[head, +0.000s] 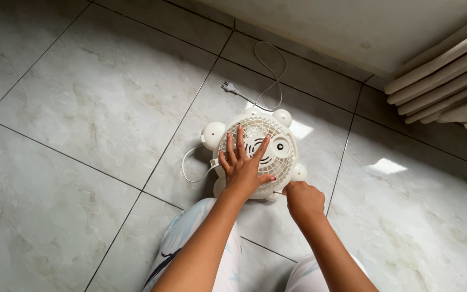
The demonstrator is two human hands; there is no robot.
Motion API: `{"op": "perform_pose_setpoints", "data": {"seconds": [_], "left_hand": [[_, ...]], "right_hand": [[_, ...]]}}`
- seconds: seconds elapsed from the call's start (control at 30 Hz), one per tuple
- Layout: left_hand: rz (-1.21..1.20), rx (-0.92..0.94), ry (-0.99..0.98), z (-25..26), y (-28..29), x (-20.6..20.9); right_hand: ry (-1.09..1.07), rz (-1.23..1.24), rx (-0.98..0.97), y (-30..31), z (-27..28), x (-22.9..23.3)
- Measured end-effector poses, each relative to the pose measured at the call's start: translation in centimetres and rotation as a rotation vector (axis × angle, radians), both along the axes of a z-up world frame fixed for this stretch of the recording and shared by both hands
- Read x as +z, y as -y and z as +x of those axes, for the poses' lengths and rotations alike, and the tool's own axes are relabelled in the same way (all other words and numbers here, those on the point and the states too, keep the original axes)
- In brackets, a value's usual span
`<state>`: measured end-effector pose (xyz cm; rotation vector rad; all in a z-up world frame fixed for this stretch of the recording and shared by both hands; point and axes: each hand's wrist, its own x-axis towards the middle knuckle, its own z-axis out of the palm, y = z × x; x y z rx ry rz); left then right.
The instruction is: The person sits on the floor and uses an orange screwdriver to remove screws from the back of a small white electric fan. They repeatedly unscrew fasteners, flip the fan over, and remove the black circular covers from the front, leaving the fan partially disassembled.
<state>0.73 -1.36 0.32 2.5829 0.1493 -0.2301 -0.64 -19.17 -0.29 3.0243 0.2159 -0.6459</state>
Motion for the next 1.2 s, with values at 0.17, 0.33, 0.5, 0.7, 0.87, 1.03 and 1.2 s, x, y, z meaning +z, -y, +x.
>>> {"op": "perform_pose_setpoints", "data": {"seconds": [0.17,0.33,0.5,0.7,0.87,1.03,1.2], "left_hand": [[0.012,-0.007,0.008,0.1,0.1,-0.2],[-0.005,-0.008,0.004,0.2,0.1,-0.3],[-0.014,0.002,0.05,-0.2,0.8,-0.4],[0.035,-0.272,-0.045,-2.0,1.8,-0.4],[-0.341,-0.302,0.289,-3.9,3.7,-2.3],[-0.408,-0.137,0.461,-3.7,5.4,-4.9],[-0.303,-0.118,0.559,-3.5,5.8,-4.8]], "right_hand": [[-0.003,-0.03,0.064,-0.2,0.1,-0.5],[0.224,0.197,0.016,-1.5,0.8,-0.4],[0.458,0.51,-0.093,-3.3,-0.5,0.5],[0.847,0.544,0.058,-2.9,1.2,-0.2],[0.835,0.63,0.161,-1.2,1.6,-0.9],[0.692,0.733,0.157,-0.5,0.3,0.2],[0.393,0.55,-0.216,-0.1,-0.4,3.8]]}}
